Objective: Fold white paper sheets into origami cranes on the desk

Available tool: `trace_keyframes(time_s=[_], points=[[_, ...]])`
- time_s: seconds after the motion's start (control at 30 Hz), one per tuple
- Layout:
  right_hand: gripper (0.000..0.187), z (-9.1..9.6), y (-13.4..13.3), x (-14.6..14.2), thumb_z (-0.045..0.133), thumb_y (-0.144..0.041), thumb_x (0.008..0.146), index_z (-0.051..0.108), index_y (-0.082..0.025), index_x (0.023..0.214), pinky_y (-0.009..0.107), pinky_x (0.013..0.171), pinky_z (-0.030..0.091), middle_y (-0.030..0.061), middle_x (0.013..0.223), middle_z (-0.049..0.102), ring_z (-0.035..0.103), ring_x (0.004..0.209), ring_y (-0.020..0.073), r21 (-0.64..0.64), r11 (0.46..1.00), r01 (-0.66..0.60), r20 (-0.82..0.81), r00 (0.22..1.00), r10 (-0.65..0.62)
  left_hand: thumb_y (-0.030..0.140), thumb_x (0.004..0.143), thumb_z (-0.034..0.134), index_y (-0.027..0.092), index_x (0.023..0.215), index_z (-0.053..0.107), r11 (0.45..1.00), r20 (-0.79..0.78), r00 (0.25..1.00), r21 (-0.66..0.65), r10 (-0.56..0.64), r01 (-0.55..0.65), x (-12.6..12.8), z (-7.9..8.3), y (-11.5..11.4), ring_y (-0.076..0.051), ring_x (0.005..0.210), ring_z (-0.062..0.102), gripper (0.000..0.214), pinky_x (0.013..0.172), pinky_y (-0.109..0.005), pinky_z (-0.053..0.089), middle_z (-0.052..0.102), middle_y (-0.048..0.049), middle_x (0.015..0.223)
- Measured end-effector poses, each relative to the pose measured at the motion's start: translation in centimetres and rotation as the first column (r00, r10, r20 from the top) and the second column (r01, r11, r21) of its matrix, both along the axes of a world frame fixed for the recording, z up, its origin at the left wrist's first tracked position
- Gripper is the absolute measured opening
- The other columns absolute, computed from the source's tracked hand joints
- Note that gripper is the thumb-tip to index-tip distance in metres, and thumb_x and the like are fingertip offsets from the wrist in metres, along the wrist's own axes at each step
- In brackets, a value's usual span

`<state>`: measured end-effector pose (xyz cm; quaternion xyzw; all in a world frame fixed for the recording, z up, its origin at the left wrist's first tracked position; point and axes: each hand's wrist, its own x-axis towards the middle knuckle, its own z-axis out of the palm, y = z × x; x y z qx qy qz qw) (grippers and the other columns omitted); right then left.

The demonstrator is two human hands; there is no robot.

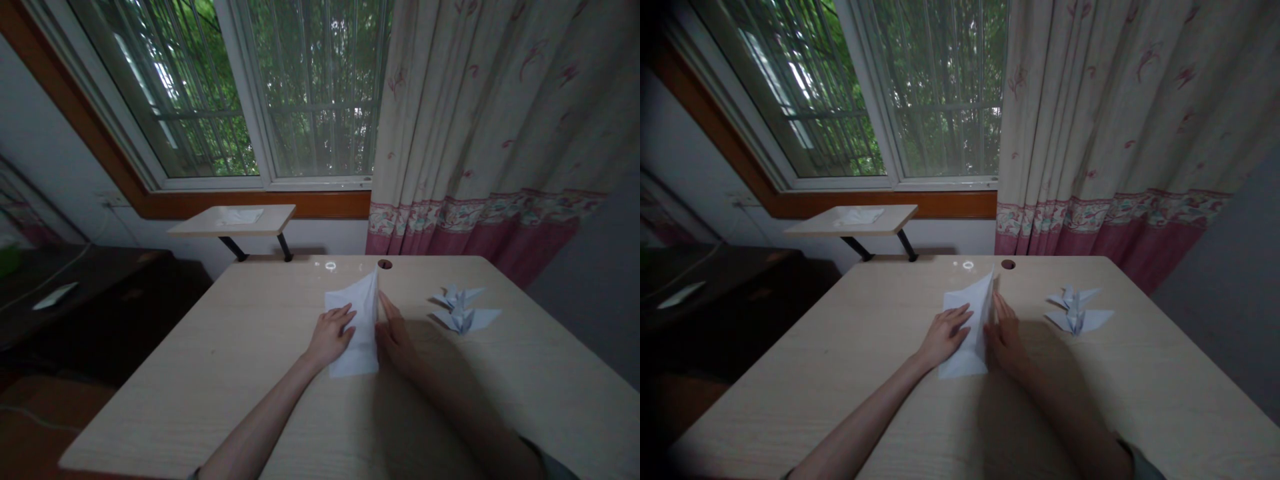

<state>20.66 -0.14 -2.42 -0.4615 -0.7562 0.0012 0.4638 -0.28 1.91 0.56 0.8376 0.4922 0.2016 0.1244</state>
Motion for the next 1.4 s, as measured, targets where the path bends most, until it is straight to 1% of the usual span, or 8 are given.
trace_keyframes(time_s=[0.1, 0.33, 0.43, 0.57, 0.8, 0.97, 1.13, 1.4], points=[[0.060, 0.0, -0.1, 0.0, 0.029, -0.042, 0.105, 0.012, -0.024, 0.159, 0.045, 0.110, 0.042, 0.0133, 0.155, 0.041, 0.041, 0.141, 0.0258, 0.035, 0.998, -0.062, 0.052, 0.997, 0.060, 0.022, 0.090, 0.064, 0.025, 0.131, 0.063, 0.999, 0.032, 0.999, -0.011, -0.031, 0.031, -0.1, -0.1, 0.1, -0.023, 0.123, 0.058, 0.041, 0.107, -0.042, 0.045, 0.056, -0.0027, 0.144], [0.061, -0.1, -0.2, -0.1, 0.021, -0.049, 0.104, 0.012, -0.025, 0.159, 0.053, 0.112, 0.034, 0.0124, 0.158, 0.036, 0.034, 0.144, 0.0321, -0.016, 0.985, -0.174, 0.083, 0.981, 0.174, 0.028, 0.084, 0.074, 0.023, 0.117, 0.072, 0.997, 0.100, 0.992, 0.029, -0.080, 0.078, -0.4, -0.2, 0.6, -0.027, 0.115, 0.062, 0.034, 0.103, -0.045, 0.046, 0.065, -0.0046, 0.134], [0.062, -0.1, -0.2, -0.1, 0.019, -0.052, 0.104, 0.011, -0.026, 0.159, 0.053, 0.112, 0.033, 0.0121, 0.158, 0.035, 0.033, 0.144, 0.0315, -0.042, 0.981, -0.187, 0.108, 0.976, 0.191, 0.027, 0.088, 0.068, 0.023, 0.119, 0.070, 0.995, 0.214, 0.977, 0.091, 0.007, -0.028, -0.5, -0.1, 0.8, -0.026, 0.116, 0.062, 0.031, 0.103, -0.047, 0.046, 0.067, -0.0056, 0.130], [0.062, 0.1, -0.3, -0.1, 0.018, -0.052, 0.104, 0.008, -0.027, 0.159, 0.052, 0.113, 0.031, 0.0115, 0.159, 0.034, 0.030, 0.146, 0.0301, -0.065, 0.977, -0.202, 0.157, 0.965, 0.210, 0.026, 0.095, 0.055, 0.023, 0.123, 0.067, 0.972, 0.439, 0.891, 0.135, 0.114, -0.191, -0.7, -0.2, 1.1, -0.026, 0.123, 0.057, 0.030, 0.107, -0.048, 0.042, 0.063, -0.0079, 0.134], [0.063, 0.1, -0.4, -0.1, 0.017, -0.053, 0.104, 0.005, -0.028, 0.160, 0.051, 0.115, 0.026, 0.0103, 0.160, 0.034, 0.030, 0.147, 0.0275, -0.134, 0.971, -0.200, 0.217, 0.950, 0.225, 0.033, 0.099, 0.047, 0.020, 0.122, 0.067, 0.956, 0.645, 0.748, 0.094, 0.154, -0.277, -1.1, -1.1, 1.7, -0.026, 0.127, 0.054, 0.033, 0.113, -0.049, 0.037, 0.062, -0.0110, 0.135], [0.061, 0.1, -0.4, -0.3, 0.019, -0.050, 0.104, 0.005, -0.028, 0.159, 0.053, 0.115, 0.025, 0.0102, 0.160, 0.034, 0.033, 0.145, 0.0262, -0.208, 0.951, -0.229, 0.252, 0.927, 0.279, 0.034, 0.099, 0.046, 0.020, 0.124, 0.064, 0.953, 0.712, 0.679, 0.044, 0.181, -0.301, -1.1, -1.5, 1.8, -0.025, 0.129, 0.054, 0.034, 0.114, -0.048, 0.036, 0.061, -0.0107, 0.135], [0.062, 0.4, -0.5, -0.5, 0.032, -0.040, 0.103, 0.009, -0.029, 0.159, 0.053, 0.116, 0.023, 0.0089, 0.158, 0.037, 0.035, 0.144, 0.0251, -0.287, 0.928, -0.236, 0.310, 0.894, 0.323, 0.035, 0.098, 0.046, 0.019, 0.132, 0.058, 0.937, 0.752, 0.619, 0.006, 0.225, -0.348, -1.1, -1.9, 1.9, -0.025, 0.132, 0.050, 0.039, 0.116, -0.047, 0.034, 0.057, -0.0110, 0.140], [0.060, 1.4, -0.8, -1.0, 0.045, -0.034, 0.100, 0.026, -0.027, 0.156, 0.052, 0.118, 0.022, 0.0075, 0.157, 0.039, 0.036, 0.145, 0.0239, -0.434, 0.877, -0.206, 0.372, 0.846, 0.382, 0.033, 0.099, 0.042, 0.019, 0.129, 0.059, 0.936, 0.744, 0.621, -0.017, 0.247, -0.353, -1.2, -2.6, 2.3, -0.024, 0.129, 0.052, 0.037, 0.115, -0.046, 0.035, 0.059, -0.0107, 0.138]])
